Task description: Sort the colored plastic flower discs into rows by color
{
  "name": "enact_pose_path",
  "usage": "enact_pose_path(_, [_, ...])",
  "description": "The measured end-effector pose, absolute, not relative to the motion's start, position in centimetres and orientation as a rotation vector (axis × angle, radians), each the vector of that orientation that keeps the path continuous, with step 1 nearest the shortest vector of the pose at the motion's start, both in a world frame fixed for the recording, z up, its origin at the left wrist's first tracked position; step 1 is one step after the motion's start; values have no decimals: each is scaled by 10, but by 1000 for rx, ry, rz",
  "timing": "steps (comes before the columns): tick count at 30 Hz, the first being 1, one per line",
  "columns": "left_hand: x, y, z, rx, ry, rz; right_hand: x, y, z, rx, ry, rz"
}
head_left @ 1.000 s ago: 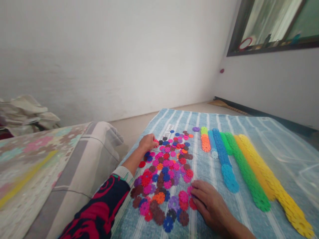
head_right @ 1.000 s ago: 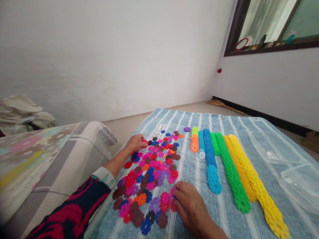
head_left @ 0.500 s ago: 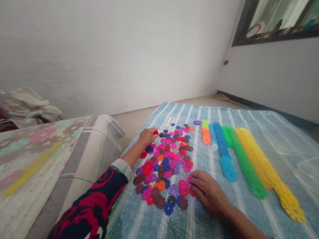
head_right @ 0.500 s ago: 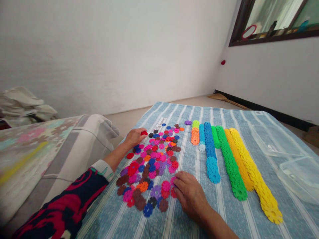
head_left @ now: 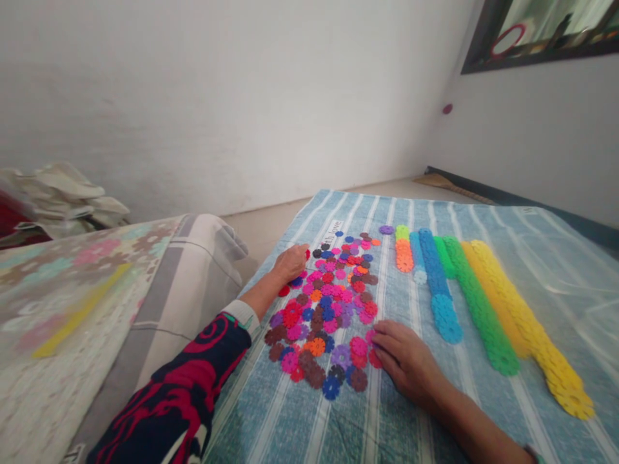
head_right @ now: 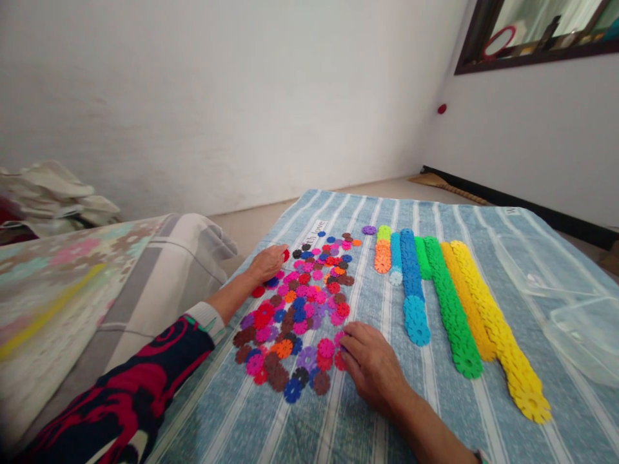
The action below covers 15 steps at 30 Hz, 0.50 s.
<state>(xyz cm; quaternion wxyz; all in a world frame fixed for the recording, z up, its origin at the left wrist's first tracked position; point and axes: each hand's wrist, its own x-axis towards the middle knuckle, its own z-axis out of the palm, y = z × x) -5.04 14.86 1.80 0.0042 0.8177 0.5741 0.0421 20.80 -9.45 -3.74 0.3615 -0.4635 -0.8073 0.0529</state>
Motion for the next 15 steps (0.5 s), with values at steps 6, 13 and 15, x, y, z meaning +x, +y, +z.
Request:
enact_pose_path(6, [-55,154,18,2529,1745,225,208,-94,-37,-1193,-2088,145])
enact_pose_path(13, [-62,157,21,2449,1743,420,206,-92,-32,-1202,-2112,171])
enact_pose_path(15, [-64,158,21,2414,1753,450,206,-92,-31,-1201,-2117,183])
